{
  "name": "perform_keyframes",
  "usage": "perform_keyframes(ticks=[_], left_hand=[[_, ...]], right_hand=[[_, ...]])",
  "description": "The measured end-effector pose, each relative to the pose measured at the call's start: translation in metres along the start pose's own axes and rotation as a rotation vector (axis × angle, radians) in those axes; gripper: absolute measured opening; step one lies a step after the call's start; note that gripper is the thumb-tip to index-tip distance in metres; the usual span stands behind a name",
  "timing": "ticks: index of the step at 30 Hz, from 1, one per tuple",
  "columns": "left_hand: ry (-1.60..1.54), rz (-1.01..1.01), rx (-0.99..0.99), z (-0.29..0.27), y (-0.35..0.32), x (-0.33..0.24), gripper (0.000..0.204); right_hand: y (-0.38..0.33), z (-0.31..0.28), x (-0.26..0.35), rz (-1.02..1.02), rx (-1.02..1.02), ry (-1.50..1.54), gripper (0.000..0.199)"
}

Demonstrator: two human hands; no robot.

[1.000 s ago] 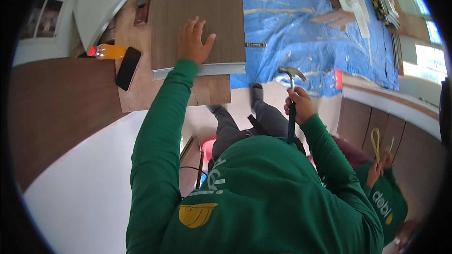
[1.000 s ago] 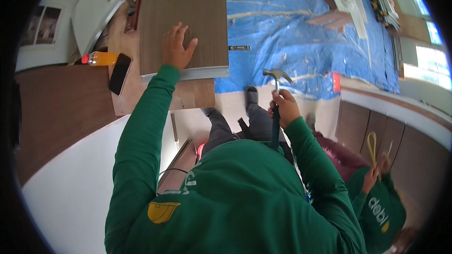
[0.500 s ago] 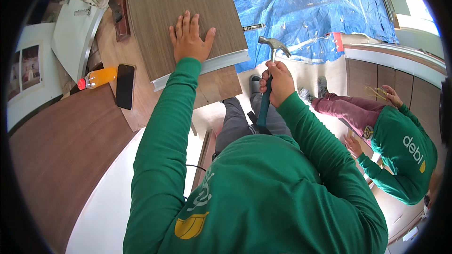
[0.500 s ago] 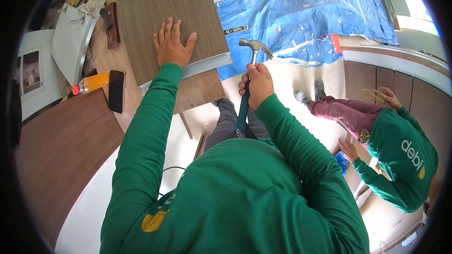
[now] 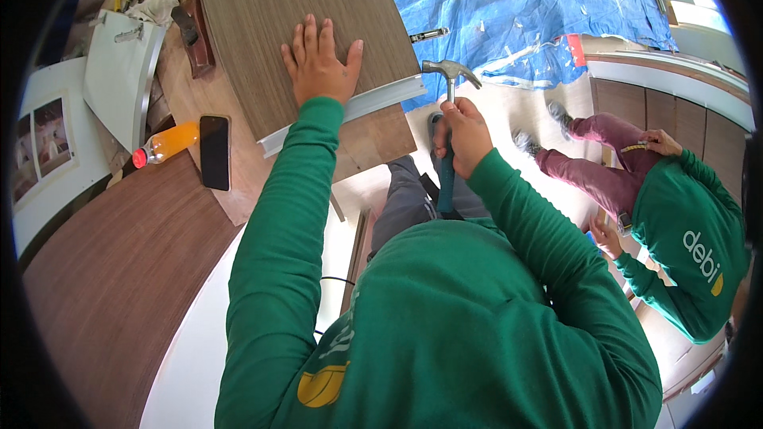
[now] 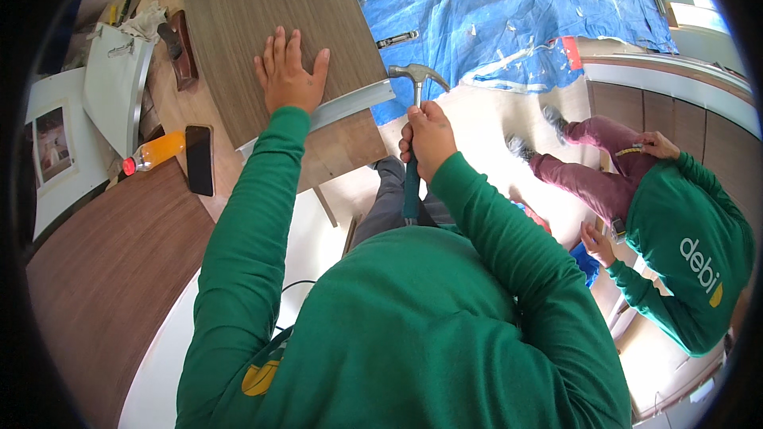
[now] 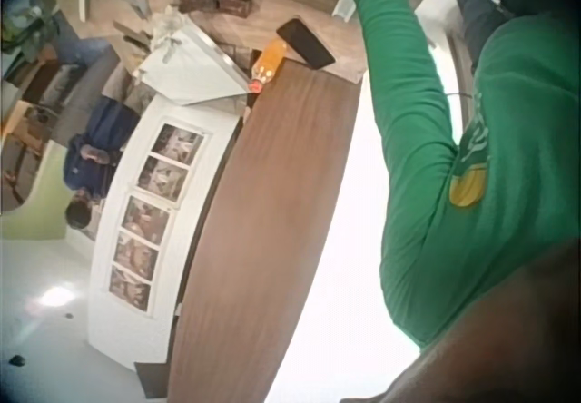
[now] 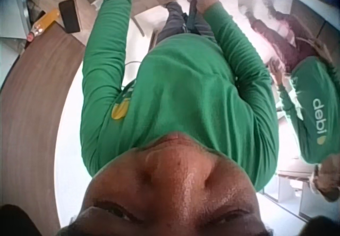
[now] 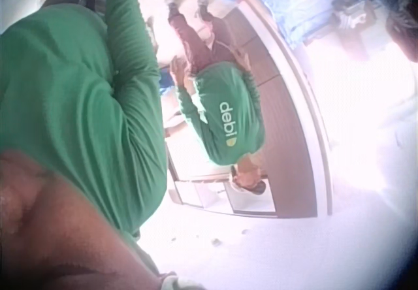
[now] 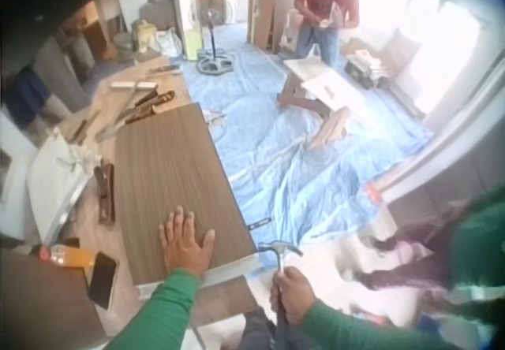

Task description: The person sands the edge of a white cabinet door, then flips it to attach a metal trim strip to the wood-grain side using a hammer. The person works on a single door piece on a workbench.

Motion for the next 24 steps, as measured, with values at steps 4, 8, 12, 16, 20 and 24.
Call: perform_keyframes(ticks=[4, 8, 12, 16, 20, 24], left_hand=[[-0.019, -0.009, -0.016, -0.001, -0.001, 0.001, 0.071], [-0.021, -0.004, -0.031, -0.001, -0.001, -0.001, 0.07], [-0.023, -0.009, -0.034, -0.002, 0.0, 0.0, 0.069], [-0.034, -0.008, -0.033, -0.002, -0.001, -0.002, 0.07], [-0.026, -0.011, -0.033, -0.002, -0.002, 0.0, 0.07], [-0.023, -0.007, -0.033, -0.002, -0.002, -0.002, 0.07]], right_hand=[[0.0, -0.004, 0.012, -0.043, -0.02, -0.001, 0.013], [0.002, -0.003, 0.001, -0.074, -0.025, -0.041, 0.013], [0.003, -0.008, 0.008, -0.069, -0.023, -0.018, 0.012], [0.0, -0.004, 0.0, -0.076, -0.023, -0.069, 0.013], [0.002, -0.008, 0.009, -0.076, -0.01, -0.08, 0.013], [0.002, -0.006, 0.001, -0.101, -0.007, -0.094, 0.013]])
Point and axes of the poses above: each hand's wrist, its own y-axis towards the middle knuckle, its own z-axis out of the palm, x = y × z, the point moved 8 cm from there along y, towards the middle knuckle, and after that the axes turned 4 degrees about y, right-handed, at the moved point
